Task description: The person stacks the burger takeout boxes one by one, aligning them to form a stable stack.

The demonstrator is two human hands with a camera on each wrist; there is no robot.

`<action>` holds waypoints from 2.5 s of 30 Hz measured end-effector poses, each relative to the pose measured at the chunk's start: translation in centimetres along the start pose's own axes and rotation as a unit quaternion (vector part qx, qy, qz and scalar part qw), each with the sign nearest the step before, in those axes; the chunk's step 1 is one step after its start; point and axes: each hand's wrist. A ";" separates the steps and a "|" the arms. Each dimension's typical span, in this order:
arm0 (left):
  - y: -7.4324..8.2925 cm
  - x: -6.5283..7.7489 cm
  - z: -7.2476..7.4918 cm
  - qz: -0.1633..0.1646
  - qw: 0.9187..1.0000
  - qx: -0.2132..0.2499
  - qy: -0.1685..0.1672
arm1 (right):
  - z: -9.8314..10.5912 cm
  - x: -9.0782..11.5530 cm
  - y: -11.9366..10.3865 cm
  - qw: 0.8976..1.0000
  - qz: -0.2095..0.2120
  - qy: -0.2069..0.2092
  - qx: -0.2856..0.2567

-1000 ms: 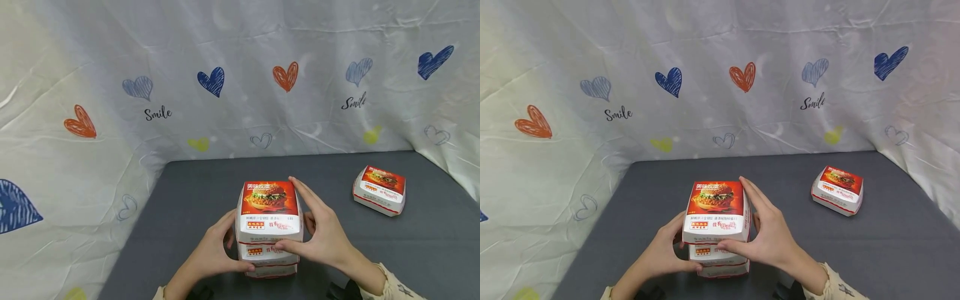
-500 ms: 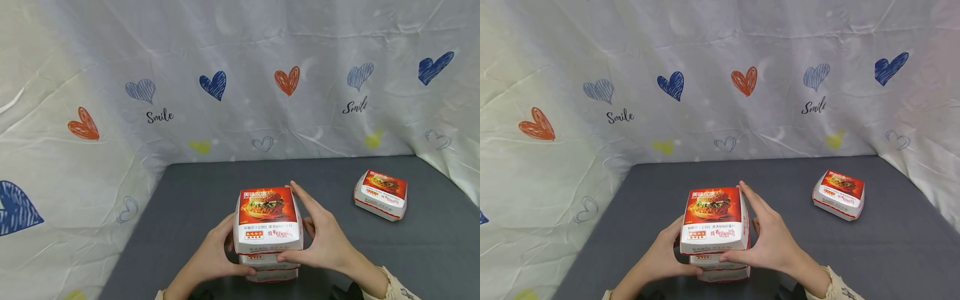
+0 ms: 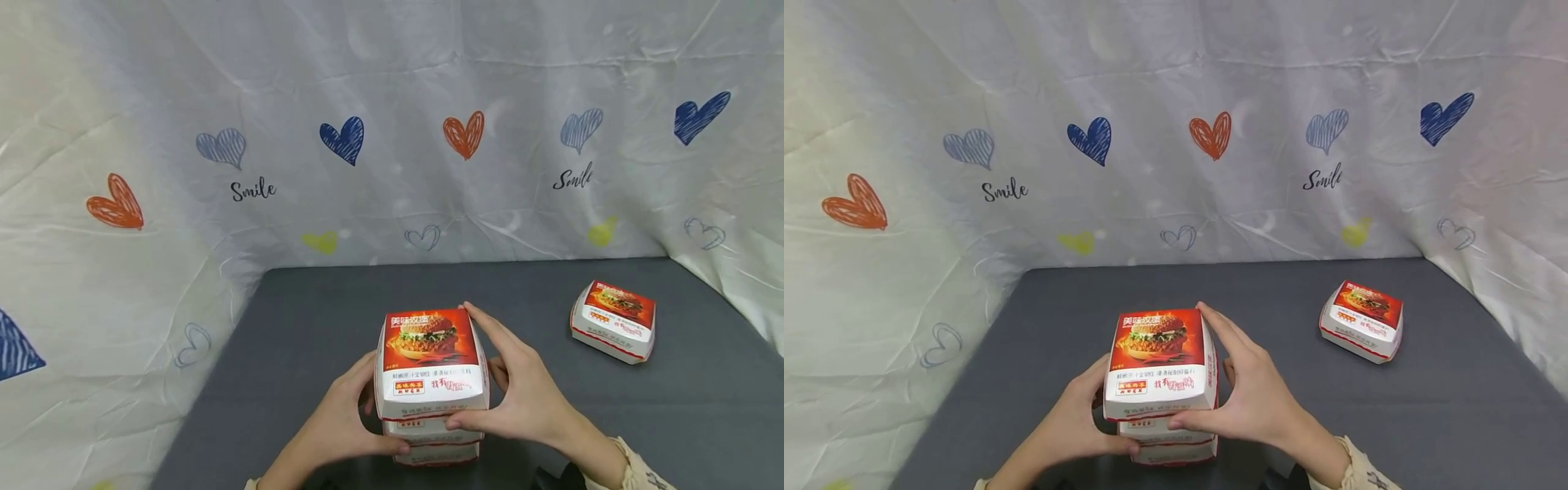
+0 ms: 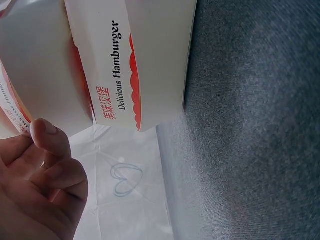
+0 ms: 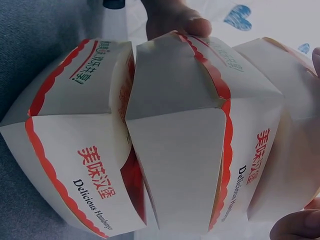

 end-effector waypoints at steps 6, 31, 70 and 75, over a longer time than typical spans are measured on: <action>0.0 -0.1 -0.4 -0.006 1.000 0.010 -0.006 | 0.5 0.4 -0.2 1.000 0.012 0.004 0.006; 0.5 -0.3 0.4 0.021 0.999 0.034 -0.019 | 0.0 0.2 -0.5 1.000 0.000 -0.009 0.025; 5.1 -2.4 4.0 -0.012 0.989 -0.138 -0.052 | -0.3 0.2 -0.1 0.999 0.003 -0.007 0.033; 5.4 -2.9 4.1 -0.008 0.992 -0.119 -0.045 | -0.2 0.2 -0.2 0.999 0.002 -0.005 0.036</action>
Point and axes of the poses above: each hand's wrist, its own x-axis away from the middle knuckle, its own z-axis out of the back of the hand, y = z × x, and after that the axes turned 14 degrees about -z, right-handed
